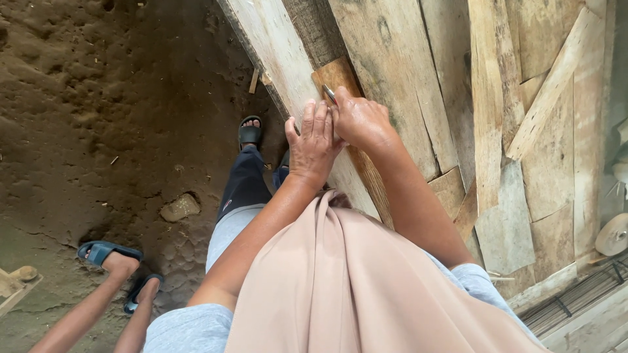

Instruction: The person splits a long piece of wood into thin strips using a red utility knife on a wooden workbench. They repeatedly score, pry, and separate the wood, then gather the resulting strips at the end.

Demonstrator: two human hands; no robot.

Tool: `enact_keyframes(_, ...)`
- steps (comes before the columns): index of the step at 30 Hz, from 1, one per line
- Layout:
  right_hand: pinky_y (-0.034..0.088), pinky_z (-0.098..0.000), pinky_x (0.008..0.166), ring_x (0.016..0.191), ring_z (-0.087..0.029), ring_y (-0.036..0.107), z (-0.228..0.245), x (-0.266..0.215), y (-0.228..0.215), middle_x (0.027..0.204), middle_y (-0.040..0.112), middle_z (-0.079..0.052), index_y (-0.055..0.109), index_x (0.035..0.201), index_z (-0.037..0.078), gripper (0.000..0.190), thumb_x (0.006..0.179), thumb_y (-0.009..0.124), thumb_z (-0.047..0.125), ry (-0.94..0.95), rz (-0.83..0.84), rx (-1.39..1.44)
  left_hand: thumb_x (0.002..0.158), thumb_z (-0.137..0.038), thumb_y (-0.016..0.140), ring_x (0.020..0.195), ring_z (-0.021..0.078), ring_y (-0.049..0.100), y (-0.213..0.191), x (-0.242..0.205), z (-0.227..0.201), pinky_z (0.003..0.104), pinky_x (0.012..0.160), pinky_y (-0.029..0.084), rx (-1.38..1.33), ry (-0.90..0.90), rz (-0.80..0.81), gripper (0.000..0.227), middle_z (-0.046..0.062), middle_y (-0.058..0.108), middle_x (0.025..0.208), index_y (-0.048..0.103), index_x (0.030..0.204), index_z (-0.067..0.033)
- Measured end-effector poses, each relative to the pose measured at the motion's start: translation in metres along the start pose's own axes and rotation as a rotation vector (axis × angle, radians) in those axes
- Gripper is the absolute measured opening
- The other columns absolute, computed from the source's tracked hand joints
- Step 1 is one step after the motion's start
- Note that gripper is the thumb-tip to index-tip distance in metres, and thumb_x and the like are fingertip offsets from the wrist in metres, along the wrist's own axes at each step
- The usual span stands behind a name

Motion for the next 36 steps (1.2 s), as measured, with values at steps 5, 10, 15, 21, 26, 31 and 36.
enact_keyframes(5, 0.048, -0.0674, 0.091, 0.102, -0.057, 0.068, 0.001, -0.006, -0.002, 0.097, 0.071, -0.030, 0.049, 0.114, 0.012, 0.031, 0.102, 0.035, 0.037, -0.015, -0.006, 0.014, 0.069, -0.058, 0.085, 0.135, 0.0326, 0.048, -0.003, 0.012, 0.023, 0.054, 0.104, 0.034, -0.071, 0.044, -0.062, 0.086, 0.013, 0.054, 0.142, 0.059, 0.133, -0.0060)
enact_keyframes(10, 0.049, -0.0670, 0.088, 0.097, -0.056, 0.070, 0.000, 0.000, 0.009, 0.094, 0.072, -0.027, 0.048, 0.112, 0.012, 0.030, 0.102, 0.037, 0.038, 0.010, -0.034, 0.008, 0.078, -0.018, 0.084, 0.101, 0.0265, 0.053, 0.010, 0.047, 0.061, 0.042, 0.075, 0.048, -0.219, -0.091, 0.105, 0.059, -0.002, 0.046, 0.112, 0.057, 0.129, -0.0268)
enact_keyframes(15, 0.049, -0.0667, 0.089, 0.098, -0.054, 0.070, 0.000, -0.001, 0.008, 0.096, 0.073, -0.027, 0.049, 0.113, 0.012, 0.033, 0.102, 0.034, 0.039, 0.009, -0.017, 0.025, 0.068, -0.032, 0.094, 0.098, 0.0299, 0.050, -0.047, 0.090, 0.053, 0.048, 0.081, 0.046, -0.193, -0.132, 0.362, 0.079, 0.004, 0.041, 0.108, 0.057, 0.137, -0.0307)
enact_keyframes(21, 0.050, -0.0664, 0.088, 0.096, -0.053, 0.071, 0.004, -0.007, 0.006, 0.095, 0.073, -0.026, 0.049, 0.113, 0.013, 0.032, 0.101, 0.033, 0.039, 0.002, -0.030, 0.036, 0.070, -0.028, 0.094, 0.100, 0.0358, 0.049, -0.041, 0.086, 0.053, 0.048, 0.079, 0.044, -0.136, -0.109, 0.399, 0.079, 0.008, 0.040, 0.109, 0.054, 0.138, -0.0289)
enact_keyframes(26, 0.050, -0.0662, 0.089, 0.096, -0.053, 0.071, 0.003, -0.009, 0.007, 0.094, 0.073, -0.025, 0.049, 0.113, 0.013, 0.034, 0.101, 0.031, 0.040, 0.016, -0.023, 0.038, 0.075, -0.027, 0.092, 0.107, 0.0371, 0.048, -0.040, 0.087, 0.048, 0.049, 0.083, 0.044, -0.094, -0.171, 0.494, 0.077, 0.009, 0.042, 0.117, 0.051, 0.141, -0.0309)
enact_keyframes(31, 0.043, -0.0610, 0.076, 0.085, -0.053, 0.064, 0.000, -0.015, 0.008, 0.097, 0.071, -0.023, 0.039, 0.112, 0.011, 0.021, 0.093, 0.033, 0.016, -0.014, -0.002, 0.037, 0.086, -0.019, 0.077, 0.132, 0.0487, 0.034, -0.048, 0.096, 0.044, 0.060, 0.106, 0.034, -0.133, -0.273, 0.644, 0.074, 0.020, 0.037, 0.145, 0.045, 0.150, -0.0362)
enact_keyframes(36, 0.045, -0.0628, 0.072, 0.084, -0.054, 0.066, -0.011, -0.024, 0.020, 0.095, 0.072, -0.023, 0.041, 0.111, 0.010, 0.020, 0.098, 0.031, 0.022, -0.020, -0.003, 0.007, 0.080, -0.028, 0.087, 0.127, 0.0493, 0.035, -0.039, 0.090, 0.047, 0.062, 0.101, 0.037, -0.122, -0.227, 0.558, 0.078, 0.021, 0.035, 0.141, 0.049, 0.148, -0.0341)
Point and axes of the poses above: each hand's wrist, its own x-axis towards the middle knuckle, its own y-axis out of the palm, z = x × y, the point moved 1 cm from there along x, towards the middle knuckle
